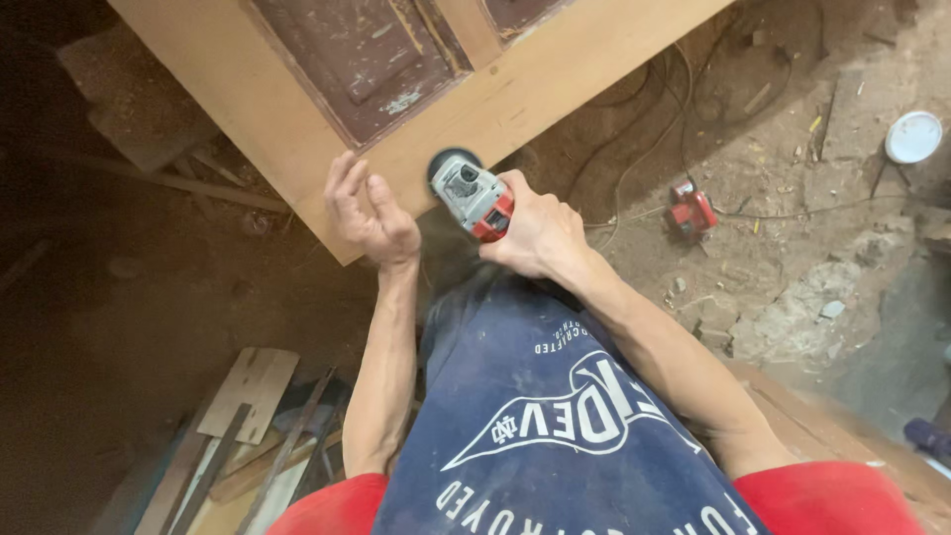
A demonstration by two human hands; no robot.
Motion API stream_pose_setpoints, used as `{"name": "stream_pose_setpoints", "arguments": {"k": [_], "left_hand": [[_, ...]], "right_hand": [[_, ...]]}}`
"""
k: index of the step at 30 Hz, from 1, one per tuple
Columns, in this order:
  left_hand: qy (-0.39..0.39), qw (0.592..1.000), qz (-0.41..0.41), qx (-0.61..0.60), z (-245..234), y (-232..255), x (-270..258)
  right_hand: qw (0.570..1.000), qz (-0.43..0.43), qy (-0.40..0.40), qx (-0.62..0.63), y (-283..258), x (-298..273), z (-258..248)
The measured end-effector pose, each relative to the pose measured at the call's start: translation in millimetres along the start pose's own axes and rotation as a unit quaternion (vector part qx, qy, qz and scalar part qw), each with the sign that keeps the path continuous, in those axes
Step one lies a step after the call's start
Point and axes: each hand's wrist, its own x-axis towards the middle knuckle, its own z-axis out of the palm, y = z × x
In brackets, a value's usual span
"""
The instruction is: The person uses an orbital sander to remove old finish from a large wooden door. They move the sander across the flat surfaces and along the raised panels, systematically stripping the surface to reveal bare wood.
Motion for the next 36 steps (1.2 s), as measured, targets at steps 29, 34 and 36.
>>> {"name": "stream_pose_setpoints", "arguments": {"k": [29, 34, 36], "left_hand": [[0.236, 0.962, -0.137, -0.002, -112, -54, -66], [0.231, 0.964, -0.13, -0.038, -114, -59, -58], [0.23, 0.962, -0.136, -0.053, -108, -60, -55]], "right_hand": [[0.992, -0.077, -0.043, -0.088, -96, -13, 51], [0.984, -0.128, -0.06, -0.109, -124, -18, 68], [0.981, -0.136, -0.079, -0.113, -126, -17, 72]]}}
